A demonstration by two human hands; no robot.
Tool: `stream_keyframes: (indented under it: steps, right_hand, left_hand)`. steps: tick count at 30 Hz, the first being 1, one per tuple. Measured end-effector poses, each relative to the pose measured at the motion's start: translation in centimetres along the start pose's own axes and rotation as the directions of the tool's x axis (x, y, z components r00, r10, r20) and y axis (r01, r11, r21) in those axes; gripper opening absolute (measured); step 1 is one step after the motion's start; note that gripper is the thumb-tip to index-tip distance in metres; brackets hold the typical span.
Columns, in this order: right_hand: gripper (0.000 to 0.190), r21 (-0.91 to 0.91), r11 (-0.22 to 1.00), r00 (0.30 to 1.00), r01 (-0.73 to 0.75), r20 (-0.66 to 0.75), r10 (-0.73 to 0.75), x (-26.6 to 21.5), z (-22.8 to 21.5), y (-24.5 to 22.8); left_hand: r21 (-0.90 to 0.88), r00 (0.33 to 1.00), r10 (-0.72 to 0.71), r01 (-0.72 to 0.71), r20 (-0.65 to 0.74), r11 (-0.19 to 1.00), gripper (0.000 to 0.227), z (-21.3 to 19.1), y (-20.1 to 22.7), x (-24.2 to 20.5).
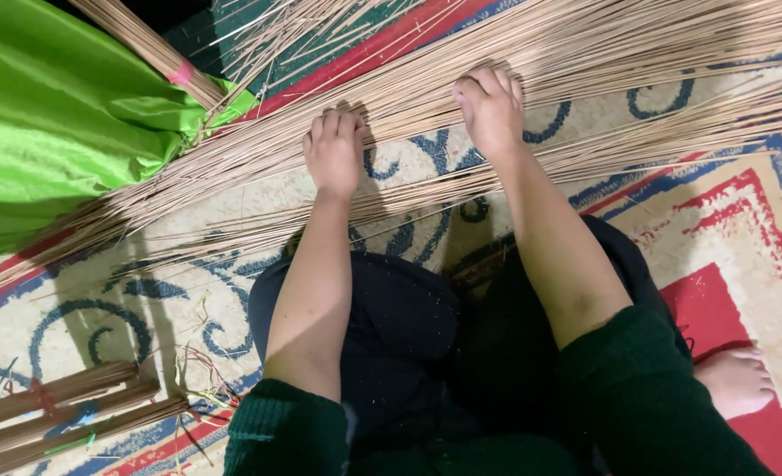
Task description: The person is sitting on the floor sorting through a large bundle of thin wooden sticks, aligning them and placing them into a separate pile.
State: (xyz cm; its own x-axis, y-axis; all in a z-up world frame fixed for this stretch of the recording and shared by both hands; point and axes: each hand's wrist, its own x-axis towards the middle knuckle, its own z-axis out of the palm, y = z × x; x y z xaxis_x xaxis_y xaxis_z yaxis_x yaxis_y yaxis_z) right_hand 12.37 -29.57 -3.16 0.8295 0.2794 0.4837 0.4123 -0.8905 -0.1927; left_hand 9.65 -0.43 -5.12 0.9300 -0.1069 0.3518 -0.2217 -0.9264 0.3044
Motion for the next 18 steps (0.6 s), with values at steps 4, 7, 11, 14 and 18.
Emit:
stream_keyframes:
  steps: [4, 7, 11, 14, 18]
  right_hand:
    - [0.005, 0.005, 1.000, 1.000, -0.012, -0.011, 0.012, 0.2, -0.9, -0.3]
    - [0.017, 0.016, 1.000, 0.998, 0.001, -0.059, -0.001, 0.7, -1.6, -0.5]
    - [0.008, 0.063, 0.998, 1.000, -0.015, 0.015, 0.014, 1.1, -1.8, -1.2]
    - [0.021, 0.126, 0.990, 0.996, 0.068, 0.048, -0.074, 1.4, -2.8, -2.5]
    - [0.034, 0.201, 0.969, 0.982, 0.147, 0.090, -0.167, 1.4, -4.5, -5.1]
  left_hand:
    - [-0.008, 0.999, -0.043, 0.043, 0.015, 0.999, 0.009, -1.7, 0.9, 0.7]
    - [-0.047, 0.994, -0.044, 0.039, -0.103, 0.998, 0.025, -4.0, 1.9, 1.3]
    - [-0.055, 0.988, 0.151, -0.152, -0.017, 0.987, 0.033, -3.4, 2.4, 1.5]
    - [0.007, 0.960, 0.269, -0.269, -0.071, 0.963, 0.019, -3.4, 3.6, 1.5]
    - [0.021, 0.939, 0.320, -0.320, -0.129, 0.947, 0.023, -5.0, 5.2, 1.3]
